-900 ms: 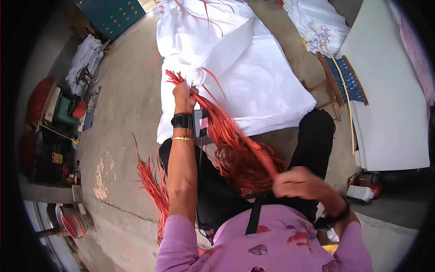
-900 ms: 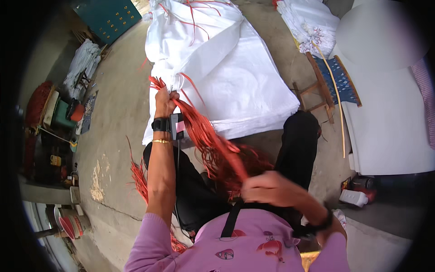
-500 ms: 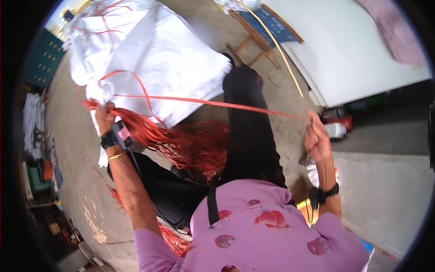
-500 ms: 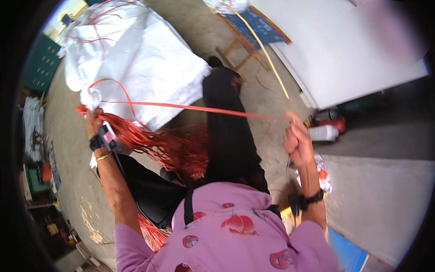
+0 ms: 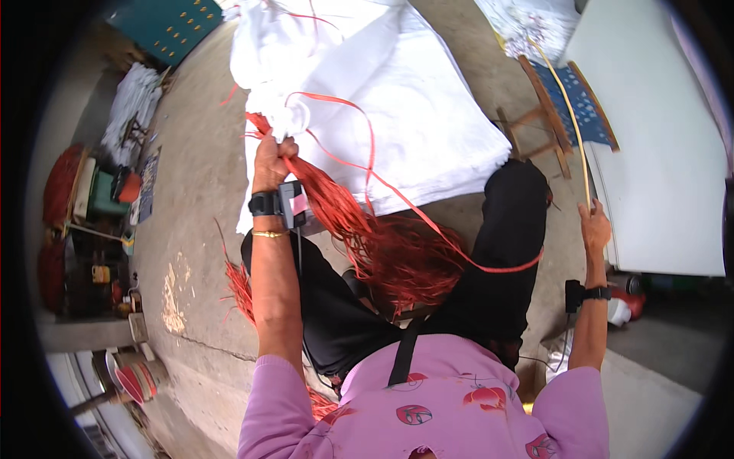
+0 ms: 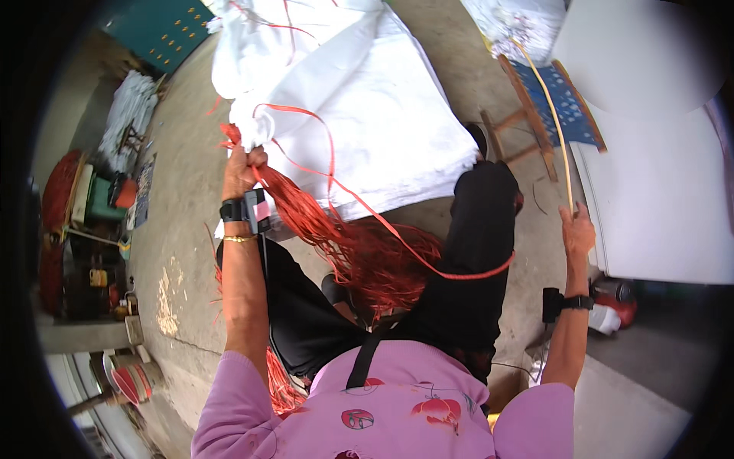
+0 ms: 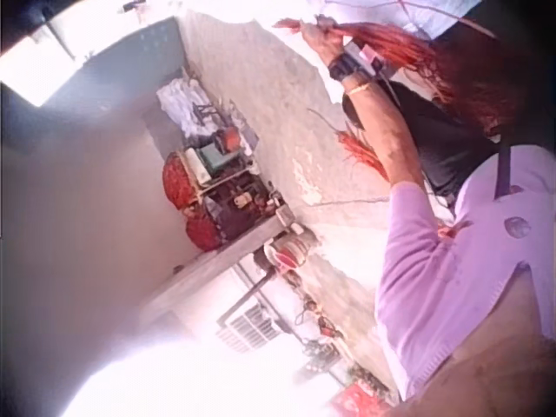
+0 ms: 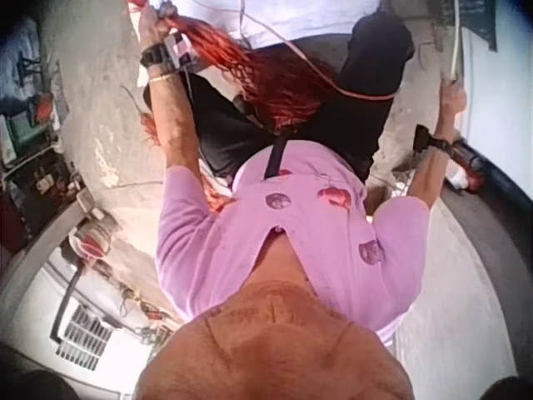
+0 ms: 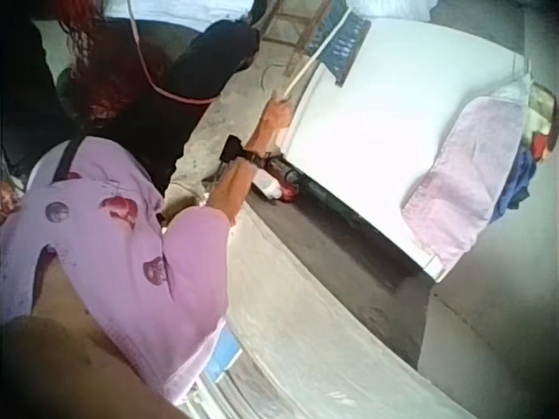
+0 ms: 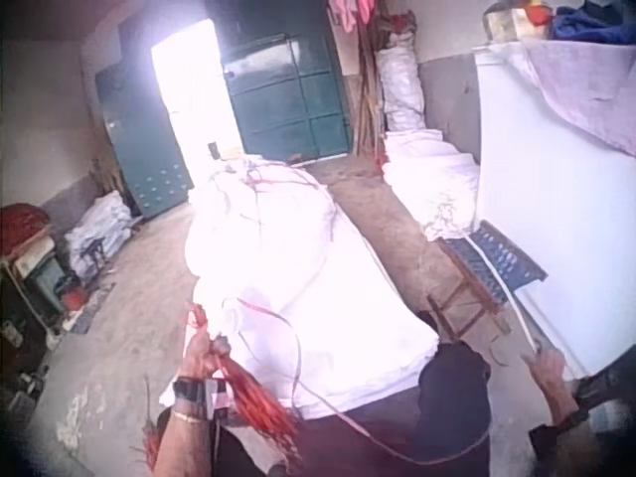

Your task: Sewing together large white plastic sheets using red plastic twine and a needle.

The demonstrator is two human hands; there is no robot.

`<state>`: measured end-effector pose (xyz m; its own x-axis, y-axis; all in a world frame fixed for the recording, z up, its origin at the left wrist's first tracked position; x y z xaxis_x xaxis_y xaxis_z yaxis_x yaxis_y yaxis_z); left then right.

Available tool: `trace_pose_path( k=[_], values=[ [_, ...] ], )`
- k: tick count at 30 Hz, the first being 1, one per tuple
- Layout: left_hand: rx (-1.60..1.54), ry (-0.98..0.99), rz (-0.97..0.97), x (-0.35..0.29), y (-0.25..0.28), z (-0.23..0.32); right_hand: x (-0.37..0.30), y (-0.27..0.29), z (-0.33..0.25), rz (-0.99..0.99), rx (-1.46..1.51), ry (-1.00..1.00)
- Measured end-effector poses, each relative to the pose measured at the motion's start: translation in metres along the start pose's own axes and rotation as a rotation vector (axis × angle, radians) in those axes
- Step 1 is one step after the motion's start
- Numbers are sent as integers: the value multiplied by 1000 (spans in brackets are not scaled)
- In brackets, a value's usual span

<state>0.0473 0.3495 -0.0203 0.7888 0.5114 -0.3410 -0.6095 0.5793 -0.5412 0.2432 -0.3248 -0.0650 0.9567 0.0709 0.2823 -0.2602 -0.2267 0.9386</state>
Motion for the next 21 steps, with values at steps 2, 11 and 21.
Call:
trace_pose_path(
  k=[2,11,21],
  values=[
    [8,12,-21,0,-3,7,24,-36,-3,-57,-50,63],
    [-198,-183,13,0,19,47,-79,93,-38,-254,720,21],
    [19,-293,25,-18,-33,45,-105,147,-101,-528,568,313]
  ],
)
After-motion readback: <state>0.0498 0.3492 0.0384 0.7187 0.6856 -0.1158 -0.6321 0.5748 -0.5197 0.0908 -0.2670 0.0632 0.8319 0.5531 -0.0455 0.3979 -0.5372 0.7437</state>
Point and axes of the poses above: each hand's wrist, its own x-axis towards the middle knuckle, its own y-axis out of the back of the hand, z = x × y, the point moved 9 cm from there along x, towards the middle knuckle, and after that the axes turned 7 degrees about y, right-handed, at the moved point
